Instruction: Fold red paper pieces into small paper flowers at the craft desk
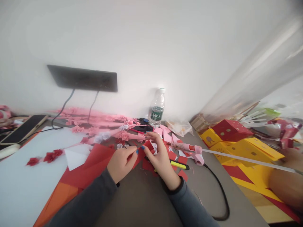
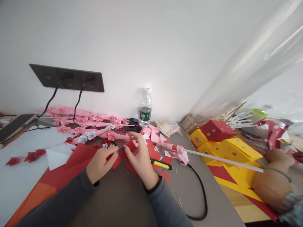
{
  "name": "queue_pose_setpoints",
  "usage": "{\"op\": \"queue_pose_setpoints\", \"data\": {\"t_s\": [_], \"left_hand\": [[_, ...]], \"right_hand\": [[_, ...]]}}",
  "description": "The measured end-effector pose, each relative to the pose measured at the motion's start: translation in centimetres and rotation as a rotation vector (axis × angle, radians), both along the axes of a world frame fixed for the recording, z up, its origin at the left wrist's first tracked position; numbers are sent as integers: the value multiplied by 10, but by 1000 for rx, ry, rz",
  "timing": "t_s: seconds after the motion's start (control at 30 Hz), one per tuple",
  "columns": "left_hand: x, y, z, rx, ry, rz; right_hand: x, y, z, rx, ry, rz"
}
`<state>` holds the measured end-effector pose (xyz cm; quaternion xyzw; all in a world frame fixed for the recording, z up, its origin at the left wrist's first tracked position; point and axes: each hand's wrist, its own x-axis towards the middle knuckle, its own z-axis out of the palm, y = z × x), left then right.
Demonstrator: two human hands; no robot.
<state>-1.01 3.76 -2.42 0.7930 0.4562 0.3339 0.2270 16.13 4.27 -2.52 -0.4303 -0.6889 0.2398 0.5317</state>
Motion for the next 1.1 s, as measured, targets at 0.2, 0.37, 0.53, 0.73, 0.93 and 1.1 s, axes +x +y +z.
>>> {"op": "queue_pose_setpoints", "data": {"t_s": [0.2, 0.37, 0.53, 0.73, 0.93, 1.1], "left_hand": [[-3, 3, -6, 111, 61, 71], [-6, 7, -5, 229, -7, 51], [-7, 7, -2, 297, -10, 28], [-11, 8, 2, 338, -142, 118], [-10, 6, 1, 236, -191, 178], [-8, 6, 3, 202, -229, 155]], "right_hand": [[3, 0, 4, 114, -279, 19], [2, -1, 4, 85, -257, -3], [1, -1, 6, 73, -248, -11], [5, 2, 7, 38, 53, -66], [7, 3, 5, 3, 288, -174], [6, 1, 4, -62, 193, -3]]}}
